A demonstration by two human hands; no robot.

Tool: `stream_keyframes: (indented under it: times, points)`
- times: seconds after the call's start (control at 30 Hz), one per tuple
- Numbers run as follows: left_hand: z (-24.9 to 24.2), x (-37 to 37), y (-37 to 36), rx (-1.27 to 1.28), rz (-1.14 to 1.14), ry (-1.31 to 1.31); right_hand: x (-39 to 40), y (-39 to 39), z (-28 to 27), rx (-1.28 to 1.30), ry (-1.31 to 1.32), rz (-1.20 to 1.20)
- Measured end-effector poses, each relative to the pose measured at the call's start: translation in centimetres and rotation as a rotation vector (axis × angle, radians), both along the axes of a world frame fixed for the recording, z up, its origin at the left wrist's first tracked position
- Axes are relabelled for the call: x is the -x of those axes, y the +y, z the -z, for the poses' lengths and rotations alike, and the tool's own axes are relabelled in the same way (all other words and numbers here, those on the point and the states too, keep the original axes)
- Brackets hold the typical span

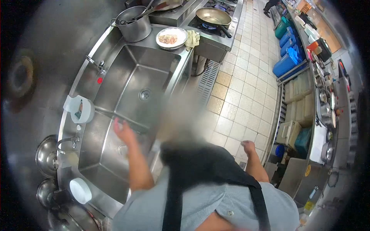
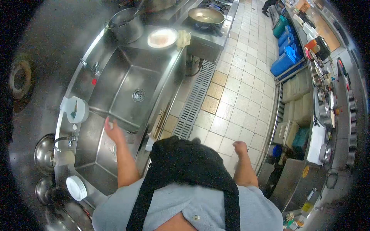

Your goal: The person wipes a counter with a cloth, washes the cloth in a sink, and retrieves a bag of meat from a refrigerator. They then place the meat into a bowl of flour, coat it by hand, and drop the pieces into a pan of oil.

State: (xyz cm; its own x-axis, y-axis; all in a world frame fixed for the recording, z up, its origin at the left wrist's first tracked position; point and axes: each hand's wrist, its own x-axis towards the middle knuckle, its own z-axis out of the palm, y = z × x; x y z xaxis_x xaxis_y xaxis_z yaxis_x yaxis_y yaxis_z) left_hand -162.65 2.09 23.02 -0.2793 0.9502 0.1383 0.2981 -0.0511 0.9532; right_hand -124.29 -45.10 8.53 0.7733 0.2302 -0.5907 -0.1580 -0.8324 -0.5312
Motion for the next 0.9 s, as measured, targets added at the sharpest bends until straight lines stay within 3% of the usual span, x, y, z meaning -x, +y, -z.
stream_keyframes:
  times: [0.13,0.2,0.33,0.43,0.57,0.63,0.67,0.7,0.73,0.77,0.8,0.83,0.9]
  points:
    - [0.8,-8.4,2.3,0.017,0.201,-0.102,-3.6,3.9,-0.4,-0.222,-0.072,0.083]
    - [0.6,-12.9,3.2,0.172,0.392,-0.384,-4.6,5.9,-1.8,-0.217,-0.037,0.091]
    - [0.3,-21.7,5.9,0.321,0.486,-0.570,-7.4,7.2,-3.5,-0.218,0.052,0.145]
    - [0.1,-27.7,9.3,0.483,0.520,-0.749,-9.8,3.7,-1.2,-0.176,0.093,0.243]
    - [9.4,-33.4,18.3,0.384,0.668,-0.753,-9.6,-3.4,0.0,-0.095,0.204,0.490]
    - [10.4,-36.1,21.0,0.536,0.659,-0.817,-8.9,-5.2,-1.0,-0.132,0.301,0.664]
    - [5.8,-37.7,19.8,0.713,0.454,-0.992,-8.3,-5.9,-1.5,-0.168,0.326,0.726]
    - [10.4,-37.7,22.2,0.626,0.565,-0.955,-7.1,-8.2,0.7,-0.229,0.311,0.736]
    - [15.8,-36.8,24.9,0.463,0.657,-0.566,-6.8,-10.3,3.4,-0.291,0.299,0.747]
    - [8.7,-38.9,21.6,0.623,0.310,-0.903,-6.1,-11.1,4.0,-0.269,0.310,0.753]
    - [13.4,-37.1,23.6,0.428,0.565,-0.481,-5.7,-10.7,3.7,-0.201,0.329,0.741]
    - [7.0,-39.3,20.8,0.606,0.213,-0.870,-5.3,-10.2,3.7,-0.140,0.349,0.730]
    - [6.9,-39.7,20.8,0.515,0.181,-0.924,-6.0,-9.6,4.3,-0.068,0.382,0.689]
